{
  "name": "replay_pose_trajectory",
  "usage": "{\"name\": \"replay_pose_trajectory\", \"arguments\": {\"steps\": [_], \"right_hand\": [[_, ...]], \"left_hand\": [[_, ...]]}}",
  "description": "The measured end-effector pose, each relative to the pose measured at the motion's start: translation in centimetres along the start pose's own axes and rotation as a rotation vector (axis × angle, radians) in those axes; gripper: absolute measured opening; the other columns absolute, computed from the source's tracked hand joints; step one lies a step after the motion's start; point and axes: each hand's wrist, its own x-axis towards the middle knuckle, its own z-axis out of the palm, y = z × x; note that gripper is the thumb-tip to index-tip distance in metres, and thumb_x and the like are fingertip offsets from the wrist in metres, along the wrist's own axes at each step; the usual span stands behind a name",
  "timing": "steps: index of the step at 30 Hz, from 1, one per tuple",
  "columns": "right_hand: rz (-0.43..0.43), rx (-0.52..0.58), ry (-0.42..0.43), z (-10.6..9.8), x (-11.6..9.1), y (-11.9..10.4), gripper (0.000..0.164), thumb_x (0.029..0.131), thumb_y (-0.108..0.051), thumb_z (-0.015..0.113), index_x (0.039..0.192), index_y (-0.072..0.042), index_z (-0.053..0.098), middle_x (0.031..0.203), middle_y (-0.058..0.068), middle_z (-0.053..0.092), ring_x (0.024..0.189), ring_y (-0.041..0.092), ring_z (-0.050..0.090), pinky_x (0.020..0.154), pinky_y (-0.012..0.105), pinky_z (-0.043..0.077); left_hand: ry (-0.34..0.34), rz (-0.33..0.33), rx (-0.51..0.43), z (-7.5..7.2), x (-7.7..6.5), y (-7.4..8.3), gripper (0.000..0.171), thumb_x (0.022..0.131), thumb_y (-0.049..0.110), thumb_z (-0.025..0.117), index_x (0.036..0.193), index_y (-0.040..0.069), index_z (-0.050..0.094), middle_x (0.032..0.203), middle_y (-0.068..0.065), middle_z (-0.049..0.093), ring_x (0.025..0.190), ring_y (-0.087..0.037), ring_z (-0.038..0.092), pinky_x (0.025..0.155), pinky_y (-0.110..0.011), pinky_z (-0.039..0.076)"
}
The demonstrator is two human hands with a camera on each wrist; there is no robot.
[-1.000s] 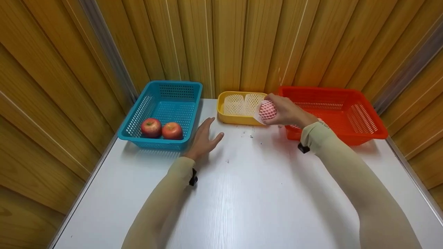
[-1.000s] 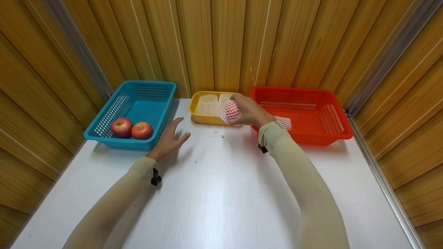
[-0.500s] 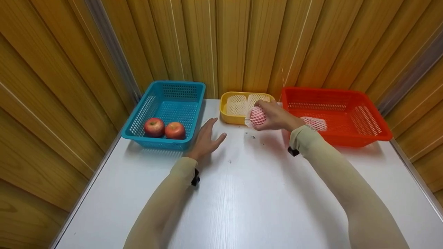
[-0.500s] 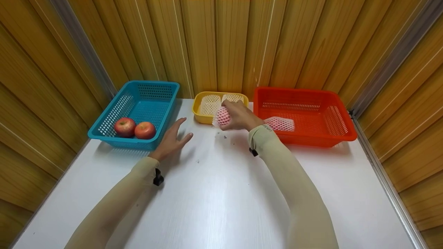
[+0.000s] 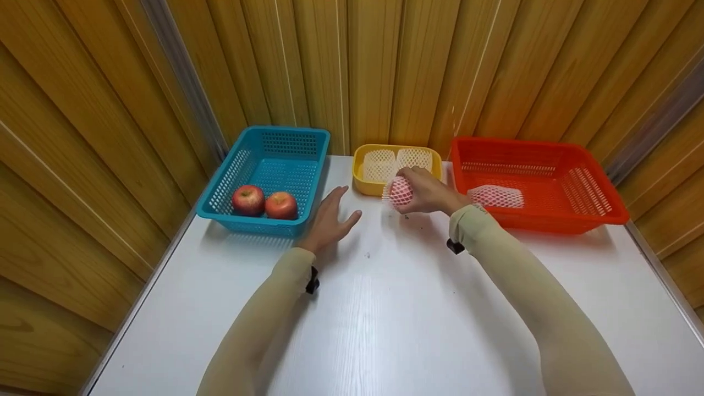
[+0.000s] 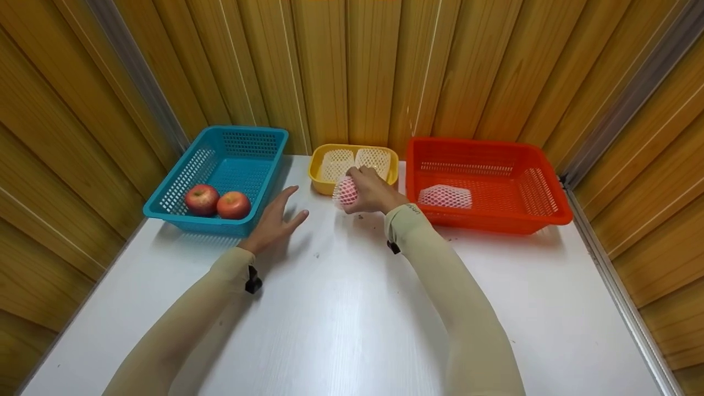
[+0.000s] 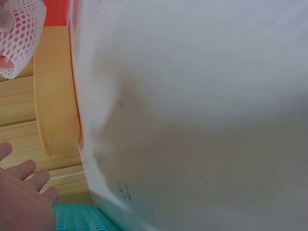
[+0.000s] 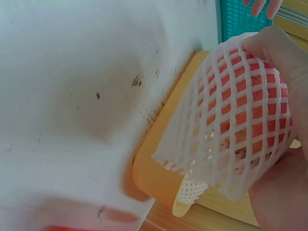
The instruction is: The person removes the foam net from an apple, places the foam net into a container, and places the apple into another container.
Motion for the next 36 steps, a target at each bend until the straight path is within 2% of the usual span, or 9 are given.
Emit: {"name": "replay_pose_trajectory", "arguments": {"steps": [9,19,23,27,36], "right_hand": [[-0.034,0.011,-0.043,1.6,0.7,-0.6,0.085,0.078,-0.026,0.09,0.148,-0.01,0.045,0.138,0.013,0.055,0.126,0.031,0.05,0.113,0.05,0.043],[-0.047,0.005,-0.078,3.0,1.1,-0.8,0.084,0.08,-0.028,0.089,0.148,-0.011,0.044,0.138,0.012,0.056,0.125,0.031,0.051,0.113,0.05,0.042],[-0.041,0.014,-0.092,3.5,1.2,-0.7,0.082,0.08,-0.028,0.089,0.147,-0.012,0.045,0.137,0.012,0.057,0.124,0.03,0.051,0.113,0.05,0.042],[-0.038,0.025,-0.092,4.0,1.3,-0.6,0.08,0.081,-0.027,0.089,0.146,-0.013,0.045,0.136,0.011,0.056,0.125,0.03,0.051,0.114,0.05,0.04],[-0.069,0.022,-0.085,4.9,1.8,-0.4,0.08,0.081,-0.025,0.089,0.147,-0.009,0.045,0.139,0.013,0.055,0.128,0.031,0.049,0.116,0.05,0.037]], "left_hand": [[-0.007,-0.004,0.004,0.1,-0.1,-0.1,0.084,0.095,0.059,0.062,0.163,0.026,0.026,0.17,-0.003,0.024,0.155,-0.024,0.023,0.123,-0.049,0.025],[-0.008,-0.003,0.004,0.0,-0.2,-0.4,0.082,0.096,0.057,0.061,0.163,0.025,0.026,0.17,-0.003,0.024,0.155,-0.024,0.023,0.123,-0.048,0.025],[-0.005,0.022,0.008,0.1,-0.2,-0.5,0.081,0.098,0.052,0.062,0.163,0.021,0.027,0.169,-0.005,0.026,0.155,-0.025,0.025,0.124,-0.047,0.025],[-0.001,0.038,0.013,0.2,-0.3,-0.5,0.08,0.097,0.05,0.063,0.162,0.019,0.028,0.168,-0.006,0.027,0.154,-0.025,0.026,0.124,-0.047,0.025],[-0.008,0.029,0.002,0.1,-0.3,-0.5,0.079,0.098,0.052,0.061,0.162,0.021,0.027,0.169,-0.005,0.026,0.154,-0.024,0.025,0.124,-0.046,0.024]]}}
